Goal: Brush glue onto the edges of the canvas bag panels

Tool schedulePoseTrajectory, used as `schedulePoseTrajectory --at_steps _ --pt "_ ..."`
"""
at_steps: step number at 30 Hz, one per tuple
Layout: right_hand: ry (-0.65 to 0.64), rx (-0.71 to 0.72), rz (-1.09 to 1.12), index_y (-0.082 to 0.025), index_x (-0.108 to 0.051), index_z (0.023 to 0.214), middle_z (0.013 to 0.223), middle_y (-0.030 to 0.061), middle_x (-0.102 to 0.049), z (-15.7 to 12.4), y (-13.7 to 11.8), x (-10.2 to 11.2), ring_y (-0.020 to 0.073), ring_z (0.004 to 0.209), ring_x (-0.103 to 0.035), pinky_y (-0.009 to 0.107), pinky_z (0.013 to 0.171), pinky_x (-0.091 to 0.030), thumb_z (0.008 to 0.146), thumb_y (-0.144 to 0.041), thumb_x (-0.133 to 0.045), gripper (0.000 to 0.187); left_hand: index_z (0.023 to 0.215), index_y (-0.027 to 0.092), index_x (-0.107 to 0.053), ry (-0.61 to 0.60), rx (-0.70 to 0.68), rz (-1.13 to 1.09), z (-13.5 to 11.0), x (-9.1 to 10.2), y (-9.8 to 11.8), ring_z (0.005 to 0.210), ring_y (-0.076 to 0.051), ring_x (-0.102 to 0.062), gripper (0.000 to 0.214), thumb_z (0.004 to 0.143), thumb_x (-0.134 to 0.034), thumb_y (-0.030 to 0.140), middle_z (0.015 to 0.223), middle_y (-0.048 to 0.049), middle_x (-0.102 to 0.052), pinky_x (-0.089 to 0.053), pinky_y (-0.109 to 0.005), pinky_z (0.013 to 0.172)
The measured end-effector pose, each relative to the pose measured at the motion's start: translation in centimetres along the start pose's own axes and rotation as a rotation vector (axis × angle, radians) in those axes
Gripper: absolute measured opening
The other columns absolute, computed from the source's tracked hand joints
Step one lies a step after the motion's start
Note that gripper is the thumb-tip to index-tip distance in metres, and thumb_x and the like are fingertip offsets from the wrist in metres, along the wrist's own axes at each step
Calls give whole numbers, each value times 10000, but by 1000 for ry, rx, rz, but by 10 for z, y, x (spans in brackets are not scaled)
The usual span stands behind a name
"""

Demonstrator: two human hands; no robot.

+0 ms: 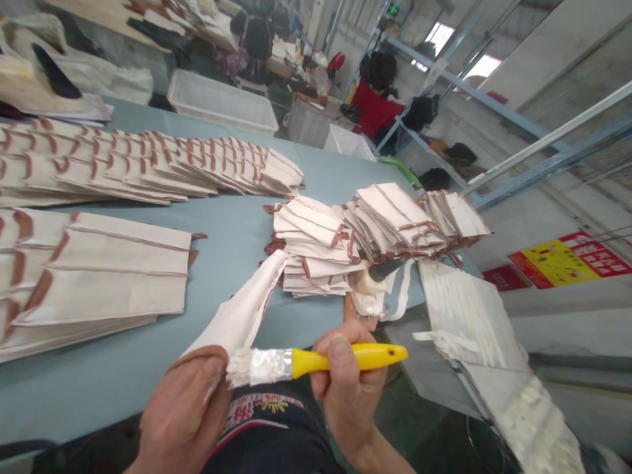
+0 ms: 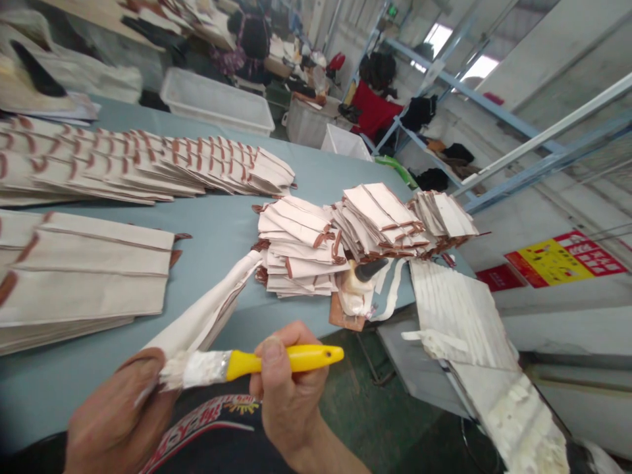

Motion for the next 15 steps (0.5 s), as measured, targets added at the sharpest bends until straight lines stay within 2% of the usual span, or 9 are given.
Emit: schedulePoseTrajectory --at_steps 2,6,11,15 --pt "-19 -31 6 -235 -647 675 378 -80 -521 -1 1 -1 90 270 -431 173 320 -399 991 -683 -855 586 1081 228 -641 -7 -12 -14 0 0 -2 716 -207 -840 201 1053 -565 45 781 -23 -804 -691 -273 784" --pt "58 -25 -29 -243 -612 678 378 -92 -497 3 0 -3 83 270 -397 167 308 -350 981 -714 -842 605 1034 236 -620 -31 0 -25 -1 1 -4 684 -191 -820 207 1072 -569 39 741 -9 -765 -683 -260 776" --pt "-56 -68 -32 -259 -562 677 370 -103 -459 0 -2 -4 83 273 -370 177 320 -348 1001 -723 -812 619 1062 241 -640 -30 15 -34 -6 2 -5 711 -202 -821 218 1059 -568 35 786 -19 -786 -676 -279 759" --pt "17 -105 -25 -264 -548 696 392 -109 -465 6 5 1 80 285 -352 177 322 -313 986 -724 -813 606 1004 265 -603 -14 32 -70 -3 3 0 610 -171 -762 260 1045 -580 9 689 42 -714 -657 -256 736"
Point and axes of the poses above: each hand's wrist, its own z-axis towards the middle knuckle, its own x-axis out of the back of the hand, y = z × x, the point moved 1 cm from there along z, towards the middle knuckle
